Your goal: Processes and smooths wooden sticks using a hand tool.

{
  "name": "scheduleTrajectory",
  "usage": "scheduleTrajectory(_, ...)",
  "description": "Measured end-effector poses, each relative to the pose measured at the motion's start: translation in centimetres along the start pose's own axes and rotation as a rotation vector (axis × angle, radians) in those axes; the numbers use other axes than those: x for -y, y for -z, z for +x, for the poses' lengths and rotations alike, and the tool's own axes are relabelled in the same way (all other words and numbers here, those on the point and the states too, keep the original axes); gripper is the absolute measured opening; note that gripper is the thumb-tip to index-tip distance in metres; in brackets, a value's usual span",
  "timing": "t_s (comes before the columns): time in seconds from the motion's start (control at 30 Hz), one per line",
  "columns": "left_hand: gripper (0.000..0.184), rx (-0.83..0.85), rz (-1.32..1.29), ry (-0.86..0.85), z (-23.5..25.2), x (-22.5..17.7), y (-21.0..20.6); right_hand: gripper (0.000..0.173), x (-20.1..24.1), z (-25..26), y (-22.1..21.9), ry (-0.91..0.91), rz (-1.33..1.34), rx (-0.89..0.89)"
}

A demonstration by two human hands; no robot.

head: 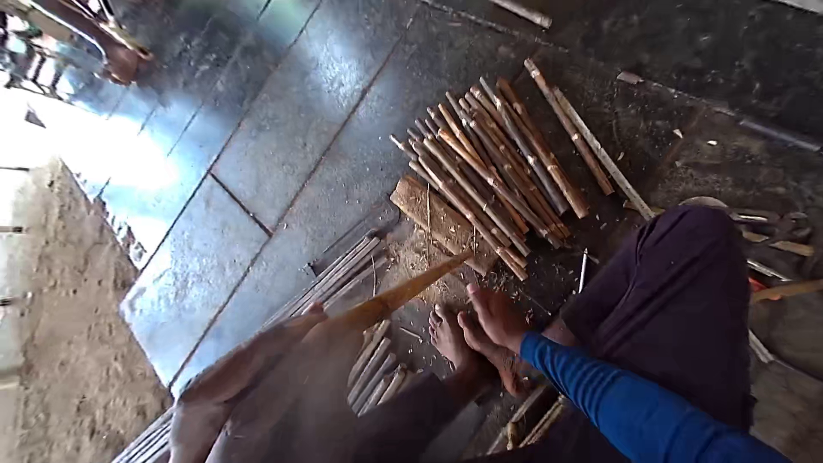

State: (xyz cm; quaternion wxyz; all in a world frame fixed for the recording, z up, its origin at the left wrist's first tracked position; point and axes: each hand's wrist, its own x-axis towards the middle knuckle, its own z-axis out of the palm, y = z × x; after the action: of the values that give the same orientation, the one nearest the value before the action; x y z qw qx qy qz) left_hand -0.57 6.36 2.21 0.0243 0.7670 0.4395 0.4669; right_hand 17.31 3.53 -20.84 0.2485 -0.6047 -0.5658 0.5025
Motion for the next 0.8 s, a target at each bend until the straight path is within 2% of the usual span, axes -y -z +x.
scheduleTrajectory(0.07, 0.008, 0.02, 0.013, 0.002, 0.7, 0.2, 0.0, 0.068, 0.5, 0.6, 0.9, -0.068, 0.015, 0.02)
scheduleTrajectory(0.13, 0.009, 0.01, 0.014, 0.02, 0.5, 0.6, -0.2, 0.063, 1.4, 0.9, 0.9, 0.102, -0.053, -0.053)
scheduleTrajectory(0.17, 0.01, 0.007, 0.021, 0.039, -0.1, 0.2, 0.0, 0.063, 1.1, 0.3, 0.3, 0.088, -0.059, -0.036)
scheduleTrajectory(0.23, 0.012, -0.002, 0.017, 0.033, 0.3, 0.3, 0.0, 0.07, 0.0, 0.7, -0.1, -0.085, -0.011, 0.019)
scheduleTrajectory(0.27, 0.011, 0.003, 0.021, 0.019, 0.9, 0.4, 0.0, 0.067, 0.0, 1.0, 0.1, -0.084, -0.028, 0.0)
scheduleTrajectory(0.3, 0.01, 0.025, 0.025, 0.015, 1.3, 0.5, -0.1, 0.06, 1.0, 1.0, 0.6, -0.049, -0.061, 0.005)
scheduleTrajectory(0.37, 0.011, 0.035, 0.031, 0.043, 0.9, 0.3, -0.3, 0.061, 1.8, 1.1, 1.0, 0.057, -0.102, -0.005)
scheduleTrajectory(0.43, 0.013, 0.027, 0.033, 0.046, 0.5, 0.0, -0.1, 0.071, 0.8, 0.7, 0.1, -0.101, -0.031, 0.032)
scheduleTrajectory(0.5, 0.014, 0.033, 0.038, -0.003, 1.3, 0.1, -0.3, 0.074, 0.6, 1.5, 0.8, -0.154, -0.028, 0.006)
scheduleTrajectory(0.57, 0.012, 0.051, 0.084, -0.066, 1.3, 0.1, -0.6, 0.067, 1.4, 1.9, 0.9, 0.008, -0.087, -0.062)
scheduleTrajectory(0.6, 0.012, 0.064, 0.101, -0.069, 0.7, -0.3, -0.3, 0.066, 1.0, 1.6, 0.5, 0.014, -0.074, -0.042)
scheduleTrajectory(0.67, 0.014, 0.066, 0.076, -0.061, 0.6, -0.1, -0.1, 0.074, -0.3, 1.8, -0.1, -0.135, 0.014, 0.006)
scheduleTrajectory(0.7, 0.014, 0.062, 0.045, -0.056, 1.0, 0.0, -0.3, 0.076, -0.2, 2.2, 0.4, -0.147, 0.023, -0.014)
scheduleTrajectory(0.8, 0.018, 0.085, 0.008, -0.006, 1.1, -0.1, -0.5, 0.07, 2.0, 1.7, 1.2, 0.025, -0.042, -0.049)
